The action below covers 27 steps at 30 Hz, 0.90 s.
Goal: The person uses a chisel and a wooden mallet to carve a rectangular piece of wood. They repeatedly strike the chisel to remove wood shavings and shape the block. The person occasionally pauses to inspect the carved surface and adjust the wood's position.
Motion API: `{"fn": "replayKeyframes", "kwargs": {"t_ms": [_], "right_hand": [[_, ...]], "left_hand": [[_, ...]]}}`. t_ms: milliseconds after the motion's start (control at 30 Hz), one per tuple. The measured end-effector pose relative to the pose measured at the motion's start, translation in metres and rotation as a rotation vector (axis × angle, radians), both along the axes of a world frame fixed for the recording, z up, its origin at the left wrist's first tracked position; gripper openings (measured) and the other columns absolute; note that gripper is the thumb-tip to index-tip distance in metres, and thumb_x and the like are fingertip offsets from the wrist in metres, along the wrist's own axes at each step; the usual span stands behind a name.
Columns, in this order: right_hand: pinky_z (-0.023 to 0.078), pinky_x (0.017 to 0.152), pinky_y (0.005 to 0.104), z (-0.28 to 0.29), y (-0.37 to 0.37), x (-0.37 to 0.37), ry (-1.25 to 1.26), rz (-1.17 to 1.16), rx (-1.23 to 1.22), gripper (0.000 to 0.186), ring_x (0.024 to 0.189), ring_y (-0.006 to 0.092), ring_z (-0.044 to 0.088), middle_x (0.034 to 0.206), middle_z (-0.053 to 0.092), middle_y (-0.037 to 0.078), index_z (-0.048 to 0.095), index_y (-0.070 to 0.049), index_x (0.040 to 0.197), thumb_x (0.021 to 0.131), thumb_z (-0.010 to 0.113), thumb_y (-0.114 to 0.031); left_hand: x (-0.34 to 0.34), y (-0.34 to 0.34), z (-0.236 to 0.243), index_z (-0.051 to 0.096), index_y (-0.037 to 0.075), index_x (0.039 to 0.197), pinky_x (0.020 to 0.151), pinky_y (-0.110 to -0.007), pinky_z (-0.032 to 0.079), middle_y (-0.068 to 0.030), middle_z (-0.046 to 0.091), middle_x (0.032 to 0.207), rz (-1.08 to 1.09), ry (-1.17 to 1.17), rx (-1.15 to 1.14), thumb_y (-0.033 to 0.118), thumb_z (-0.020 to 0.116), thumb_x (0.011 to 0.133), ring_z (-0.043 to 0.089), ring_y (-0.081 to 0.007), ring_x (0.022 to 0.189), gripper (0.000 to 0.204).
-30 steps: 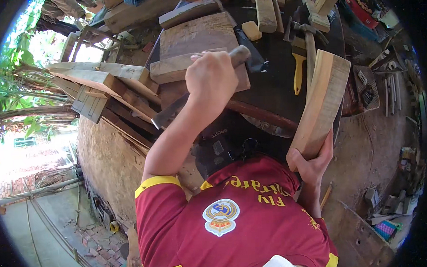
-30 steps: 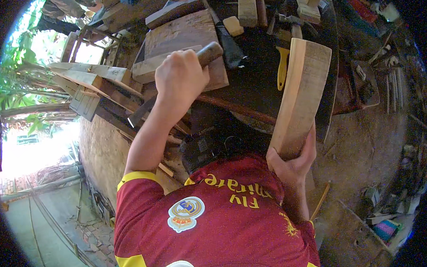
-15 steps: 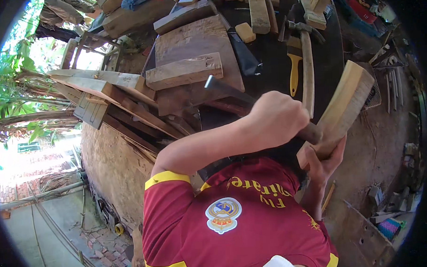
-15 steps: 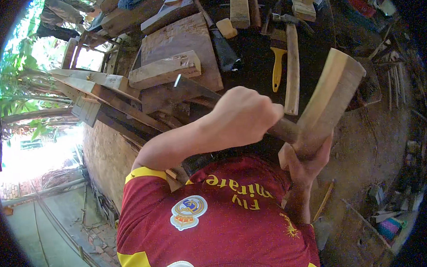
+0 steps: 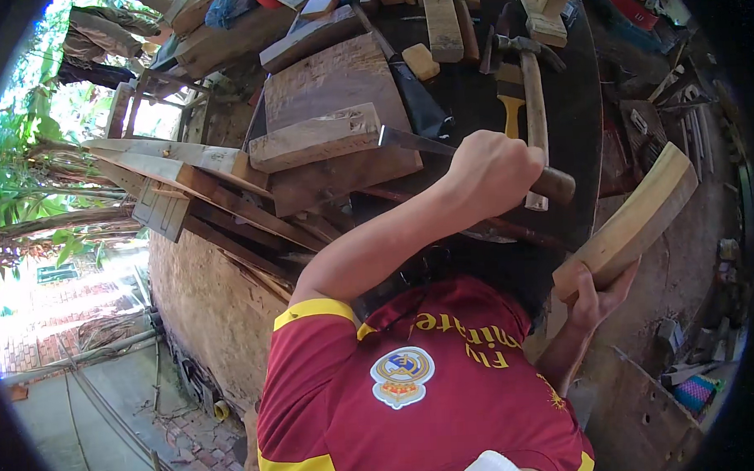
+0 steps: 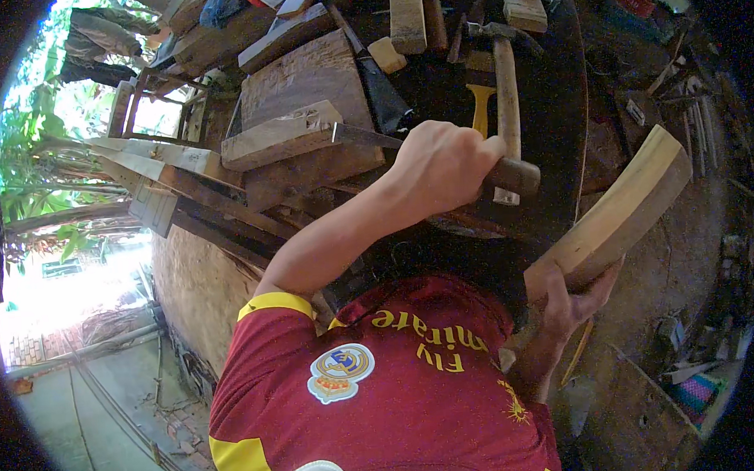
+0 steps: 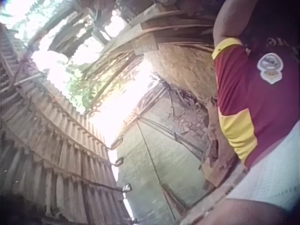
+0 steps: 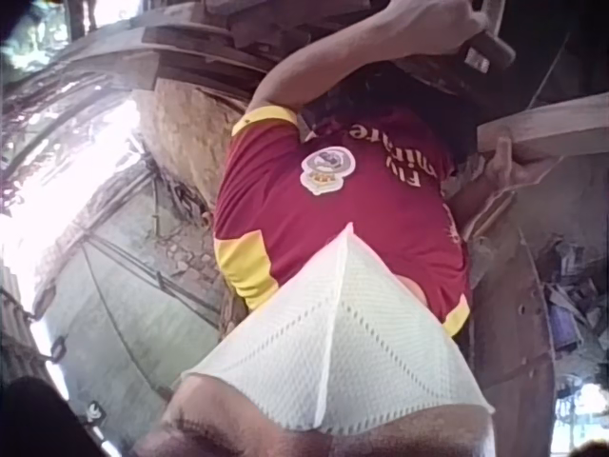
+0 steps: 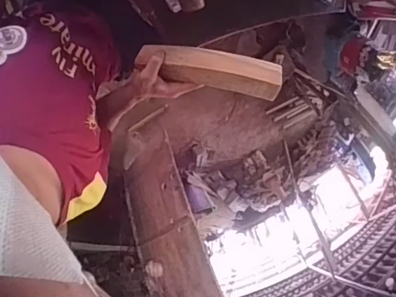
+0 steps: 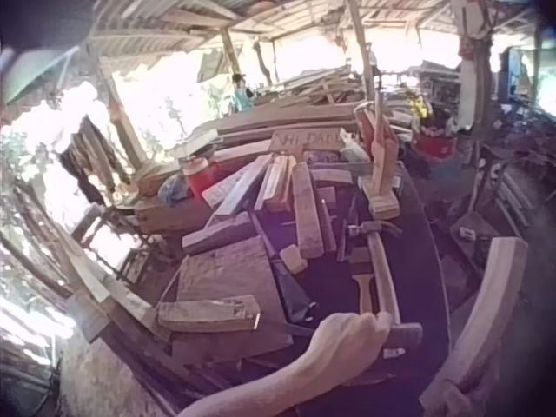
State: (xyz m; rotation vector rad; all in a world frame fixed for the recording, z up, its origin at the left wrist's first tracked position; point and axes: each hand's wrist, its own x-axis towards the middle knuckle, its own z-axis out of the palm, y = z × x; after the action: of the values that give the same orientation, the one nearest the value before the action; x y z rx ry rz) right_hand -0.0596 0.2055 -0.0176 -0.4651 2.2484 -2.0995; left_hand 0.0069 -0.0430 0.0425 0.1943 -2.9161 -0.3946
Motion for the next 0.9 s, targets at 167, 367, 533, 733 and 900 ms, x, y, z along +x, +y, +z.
{"fn": "replayKeyframes", "kwargs": {"t_ms": [167, 367, 533, 733, 900], "right_hand": [[0.038, 0.102, 0.0419, -0.005, 0.004, -0.006, 0.036, 0.011, 0.000, 0.093, 0.122, 0.0289, 0.046, 0.135, 0.044, 0.017, 0.031, 0.003, 0.145, 0.060, 0.069, -0.007], [0.045, 0.095, 0.0388, -0.007, 0.002, -0.003, 0.099, 0.016, 0.066, 0.086, 0.113, 0.0288, 0.051, 0.129, 0.046, 0.017, 0.029, 0.006, 0.144, 0.066, 0.064, -0.003], [0.036, 0.105, 0.0419, -0.009, 0.003, -0.002, -0.023, -0.029, 0.045, 0.096, 0.126, 0.0299, 0.043, 0.138, 0.042, 0.017, 0.030, 0.003, 0.146, 0.059, 0.070, -0.006], [0.046, 0.092, 0.0366, -0.012, 0.005, -0.008, 0.107, 0.018, 0.055, 0.085, 0.111, 0.0262, 0.052, 0.125, 0.048, 0.016, 0.031, 0.007, 0.143, 0.066, 0.065, -0.004], [0.046, 0.090, 0.0349, -0.006, 0.002, -0.010, 0.108, 0.042, 0.092, 0.081, 0.105, 0.0233, 0.053, 0.119, 0.050, 0.013, 0.035, 0.005, 0.140, 0.066, 0.066, -0.004]], "left_hand": [[-0.003, -0.003, 0.000, 0.061, 0.009, 0.086, 0.058, -0.044, 0.052, -0.0110, 0.065, 0.068, 0.050, 0.007, -0.011, 0.015, 0.069, 0.066, 0.066, -0.0327, 0.065, 0.022], [0.002, -0.004, -0.001, 0.061, 0.009, 0.085, 0.057, -0.043, 0.052, -0.0108, 0.064, 0.068, 0.022, -0.001, 0.000, 0.014, 0.069, 0.066, 0.066, -0.0323, 0.065, 0.021], [0.002, -0.001, -0.005, 0.061, 0.008, 0.085, 0.057, -0.043, 0.052, -0.0111, 0.064, 0.069, 0.078, 0.087, -0.010, 0.012, 0.068, 0.068, 0.066, -0.0320, 0.065, 0.019], [-0.001, -0.002, -0.005, 0.061, 0.008, 0.085, 0.056, -0.043, 0.052, -0.0115, 0.064, 0.069, 0.086, 0.072, -0.030, 0.012, 0.068, 0.068, 0.067, -0.0323, 0.065, 0.019], [-0.005, -0.005, 0.001, 0.062, 0.007, 0.082, 0.058, -0.042, 0.053, -0.0128, 0.066, 0.070, 0.049, -0.092, -0.029, 0.013, 0.069, 0.066, 0.067, -0.0327, 0.068, 0.019]]}}
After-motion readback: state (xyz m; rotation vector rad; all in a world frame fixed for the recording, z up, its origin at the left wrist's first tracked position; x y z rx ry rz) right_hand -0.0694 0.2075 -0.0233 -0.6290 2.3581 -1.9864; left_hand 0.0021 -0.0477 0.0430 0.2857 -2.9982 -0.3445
